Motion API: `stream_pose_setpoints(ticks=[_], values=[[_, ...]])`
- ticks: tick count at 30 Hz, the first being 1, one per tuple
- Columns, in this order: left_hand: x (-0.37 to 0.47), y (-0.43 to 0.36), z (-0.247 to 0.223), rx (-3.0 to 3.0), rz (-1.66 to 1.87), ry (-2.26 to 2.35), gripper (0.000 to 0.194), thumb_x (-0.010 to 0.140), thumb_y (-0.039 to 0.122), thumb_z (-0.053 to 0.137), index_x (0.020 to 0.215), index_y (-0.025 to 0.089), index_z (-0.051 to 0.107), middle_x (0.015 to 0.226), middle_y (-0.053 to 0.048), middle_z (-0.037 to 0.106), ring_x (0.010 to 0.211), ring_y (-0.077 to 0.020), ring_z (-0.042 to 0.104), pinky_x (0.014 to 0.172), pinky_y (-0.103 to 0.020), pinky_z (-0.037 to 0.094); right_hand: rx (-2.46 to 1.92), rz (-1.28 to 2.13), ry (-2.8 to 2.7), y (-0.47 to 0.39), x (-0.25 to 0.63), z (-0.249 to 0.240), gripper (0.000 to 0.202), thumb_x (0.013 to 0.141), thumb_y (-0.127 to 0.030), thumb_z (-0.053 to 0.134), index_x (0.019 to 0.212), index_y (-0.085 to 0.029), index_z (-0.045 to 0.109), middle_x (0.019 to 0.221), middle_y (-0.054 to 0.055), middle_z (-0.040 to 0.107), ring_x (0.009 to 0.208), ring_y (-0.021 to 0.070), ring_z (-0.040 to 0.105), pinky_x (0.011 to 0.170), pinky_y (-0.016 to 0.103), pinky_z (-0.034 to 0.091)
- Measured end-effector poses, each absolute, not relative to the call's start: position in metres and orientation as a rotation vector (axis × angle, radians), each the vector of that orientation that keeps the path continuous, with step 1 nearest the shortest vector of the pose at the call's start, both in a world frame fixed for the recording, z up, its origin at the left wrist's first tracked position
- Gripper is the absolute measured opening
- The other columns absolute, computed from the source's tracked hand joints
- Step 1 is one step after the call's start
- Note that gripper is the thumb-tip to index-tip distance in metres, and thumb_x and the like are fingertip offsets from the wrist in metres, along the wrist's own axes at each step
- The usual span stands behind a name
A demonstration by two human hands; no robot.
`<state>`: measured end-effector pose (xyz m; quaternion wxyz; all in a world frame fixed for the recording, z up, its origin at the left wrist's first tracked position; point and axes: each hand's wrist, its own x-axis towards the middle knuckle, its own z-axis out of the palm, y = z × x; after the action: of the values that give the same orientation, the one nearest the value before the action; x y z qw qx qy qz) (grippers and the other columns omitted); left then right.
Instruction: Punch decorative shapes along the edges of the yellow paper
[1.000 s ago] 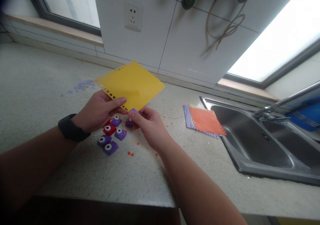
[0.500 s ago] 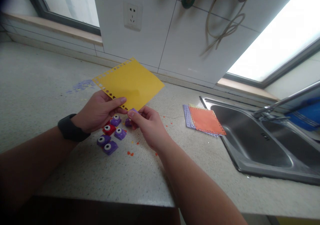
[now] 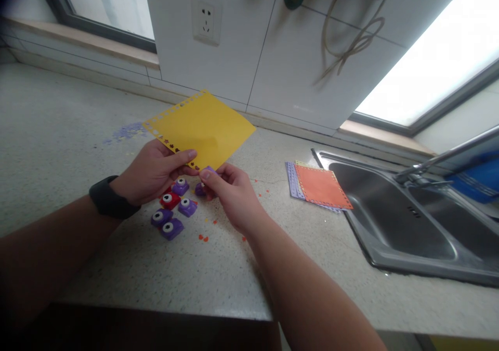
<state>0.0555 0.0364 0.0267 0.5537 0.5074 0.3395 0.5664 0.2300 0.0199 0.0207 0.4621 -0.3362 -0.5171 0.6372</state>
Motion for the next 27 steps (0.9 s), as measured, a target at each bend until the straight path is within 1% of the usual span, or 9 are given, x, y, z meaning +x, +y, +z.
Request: stream_pose_setpoints(ticks=[5,12,15,20,27], values=[[0.0553,0.0369,0.0262,1.200,1.337,0.809,0.034,0.084,0.026,0.075,0.116,0.017,0.070,0.117,-0.009,0.075,0.086,-0.0184,0.075,0.069,-0.025,0.064,-0.819,1.576,-1.254,0.0196,0.2298,0.0209,0.028,0.080,-0.039,0.078,0.076,-0.018,0.061,0.072,0.000,0.061,0.063,0.0117,0.053,0.059,0.028,0.041],[0.0553,0.0368,0.0254,1.200,1.324,0.787,0.034,0.085,0.025,0.074,0.117,0.016,0.069,0.119,-0.010,0.074,0.088,-0.0182,0.075,0.069,-0.023,0.063,-0.794,1.591,-1.233,0.0190,0.2297,0.0207,0.026,0.082,-0.036,0.078,0.076,-0.017,0.061,0.071,0.000,0.061,0.063,0.0109,0.053,0.058,0.027,0.040],[0.0553,0.0367,0.0254,1.199,1.324,0.792,0.035,0.085,0.025,0.073,0.118,0.016,0.069,0.120,-0.010,0.073,0.089,-0.0184,0.075,0.069,-0.023,0.063,-0.794,1.595,-1.232,0.0190,0.2294,0.0205,0.025,0.082,-0.036,0.077,0.077,-0.017,0.062,0.071,-0.001,0.061,0.062,0.0107,0.053,0.058,0.027,0.040],[0.0550,0.0369,0.0256,1.187,1.328,0.766,0.034,0.085,0.023,0.073,0.119,0.016,0.069,0.119,-0.010,0.074,0.086,-0.0164,0.074,0.068,-0.021,0.063,-0.798,1.585,-1.246,0.0197,0.2295,0.0202,0.026,0.082,-0.037,0.078,0.077,-0.017,0.061,0.071,0.000,0.061,0.062,0.0108,0.053,0.057,0.027,0.040],[0.0560,0.0362,0.0256,1.183,1.327,0.753,0.035,0.086,0.022,0.073,0.120,0.016,0.069,0.119,-0.010,0.074,0.086,-0.0159,0.074,0.067,-0.020,0.062,-0.825,1.547,-1.275,0.0194,0.2294,0.0204,0.027,0.081,-0.038,0.077,0.076,-0.018,0.060,0.071,0.000,0.061,0.062,0.0109,0.053,0.057,0.027,0.039]])
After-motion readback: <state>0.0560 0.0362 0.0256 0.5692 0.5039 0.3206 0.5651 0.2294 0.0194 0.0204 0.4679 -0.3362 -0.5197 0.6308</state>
